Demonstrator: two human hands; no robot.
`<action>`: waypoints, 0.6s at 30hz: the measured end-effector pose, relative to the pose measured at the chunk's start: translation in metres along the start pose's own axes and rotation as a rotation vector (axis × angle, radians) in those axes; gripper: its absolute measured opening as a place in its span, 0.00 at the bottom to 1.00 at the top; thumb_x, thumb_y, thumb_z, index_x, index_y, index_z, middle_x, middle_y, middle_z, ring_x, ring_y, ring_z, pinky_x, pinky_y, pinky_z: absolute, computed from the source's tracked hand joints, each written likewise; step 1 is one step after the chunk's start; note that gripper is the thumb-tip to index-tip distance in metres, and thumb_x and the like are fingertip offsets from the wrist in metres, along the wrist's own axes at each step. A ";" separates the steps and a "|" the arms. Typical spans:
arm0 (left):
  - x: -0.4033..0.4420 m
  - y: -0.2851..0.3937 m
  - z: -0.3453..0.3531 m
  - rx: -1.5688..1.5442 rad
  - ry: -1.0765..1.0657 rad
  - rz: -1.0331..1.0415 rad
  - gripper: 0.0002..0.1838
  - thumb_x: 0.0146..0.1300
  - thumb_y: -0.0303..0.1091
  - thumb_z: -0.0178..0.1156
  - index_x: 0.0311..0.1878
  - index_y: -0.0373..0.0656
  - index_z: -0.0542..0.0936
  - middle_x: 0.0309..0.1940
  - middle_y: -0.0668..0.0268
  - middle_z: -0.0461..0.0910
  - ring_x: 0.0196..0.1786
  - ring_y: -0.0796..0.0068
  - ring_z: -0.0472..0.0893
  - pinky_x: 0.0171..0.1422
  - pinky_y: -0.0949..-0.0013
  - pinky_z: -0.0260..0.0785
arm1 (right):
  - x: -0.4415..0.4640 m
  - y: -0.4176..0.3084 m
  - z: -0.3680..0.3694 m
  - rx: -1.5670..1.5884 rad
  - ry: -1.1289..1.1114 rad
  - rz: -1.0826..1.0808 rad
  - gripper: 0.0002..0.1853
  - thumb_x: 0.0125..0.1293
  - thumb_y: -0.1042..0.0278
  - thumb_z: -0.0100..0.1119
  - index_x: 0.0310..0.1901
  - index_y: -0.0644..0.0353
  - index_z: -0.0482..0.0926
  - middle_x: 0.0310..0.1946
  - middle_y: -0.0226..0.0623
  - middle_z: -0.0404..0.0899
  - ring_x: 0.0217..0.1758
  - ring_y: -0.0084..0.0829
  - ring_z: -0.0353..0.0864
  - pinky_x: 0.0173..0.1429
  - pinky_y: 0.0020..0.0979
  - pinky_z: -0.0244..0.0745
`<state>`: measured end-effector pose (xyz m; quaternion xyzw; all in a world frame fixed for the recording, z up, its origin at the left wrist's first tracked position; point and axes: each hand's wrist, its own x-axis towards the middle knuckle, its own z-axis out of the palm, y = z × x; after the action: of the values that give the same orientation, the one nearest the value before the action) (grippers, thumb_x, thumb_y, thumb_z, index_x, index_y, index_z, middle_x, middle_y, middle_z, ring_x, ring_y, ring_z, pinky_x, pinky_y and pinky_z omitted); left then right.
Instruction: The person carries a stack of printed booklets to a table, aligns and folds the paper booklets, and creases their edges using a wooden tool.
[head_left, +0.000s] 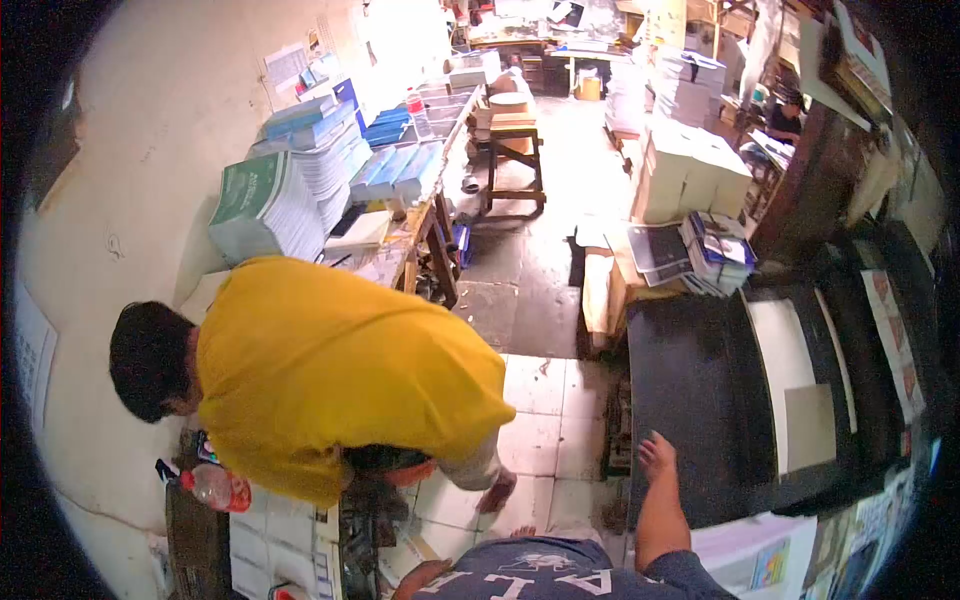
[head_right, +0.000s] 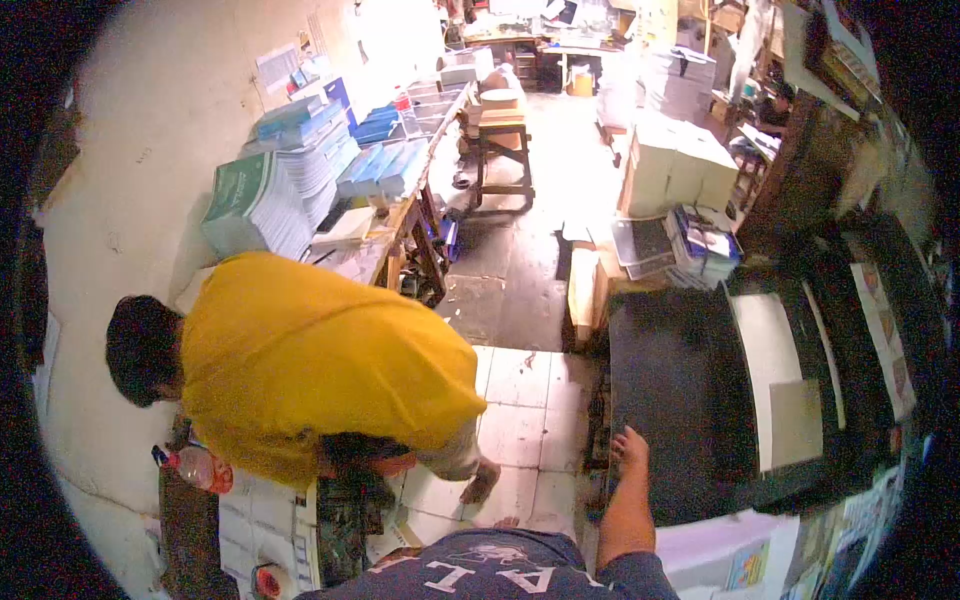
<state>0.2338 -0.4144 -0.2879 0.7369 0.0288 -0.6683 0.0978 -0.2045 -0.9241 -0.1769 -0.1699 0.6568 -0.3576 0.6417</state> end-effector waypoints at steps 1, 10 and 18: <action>0.002 0.024 0.001 0.006 -0.015 0.014 0.34 0.66 0.63 0.62 0.65 0.48 0.77 0.59 0.66 0.79 0.65 0.68 0.75 0.65 0.50 0.63 | 0.030 -0.003 -0.024 0.062 0.016 -0.012 0.32 0.73 0.49 0.58 0.72 0.54 0.66 0.65 0.43 0.75 0.55 0.40 0.80 0.57 0.45 0.75; 0.062 0.309 -0.008 0.002 0.035 0.143 0.35 0.68 0.64 0.56 0.67 0.47 0.76 0.63 0.62 0.76 0.67 0.67 0.73 0.68 0.51 0.62 | 0.219 0.009 -0.153 -0.611 0.377 0.233 0.17 0.67 0.53 0.62 0.29 0.60 0.81 0.22 0.43 0.81 0.23 0.40 0.81 0.28 0.48 0.77; 0.064 0.573 -0.001 -0.162 0.103 0.344 0.35 0.71 0.65 0.52 0.68 0.46 0.75 0.65 0.59 0.75 0.69 0.65 0.72 0.71 0.53 0.61 | 0.359 -0.240 0.166 -1.194 -0.296 -0.206 0.15 0.69 0.58 0.66 0.30 0.59 0.77 0.19 0.28 0.72 0.20 0.24 0.69 0.23 0.35 0.65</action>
<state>0.3411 -0.9805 -0.2908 0.7538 -0.0390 -0.5988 0.2679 -0.1435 -1.3759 -0.2576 -0.6094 0.6279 0.0385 0.4826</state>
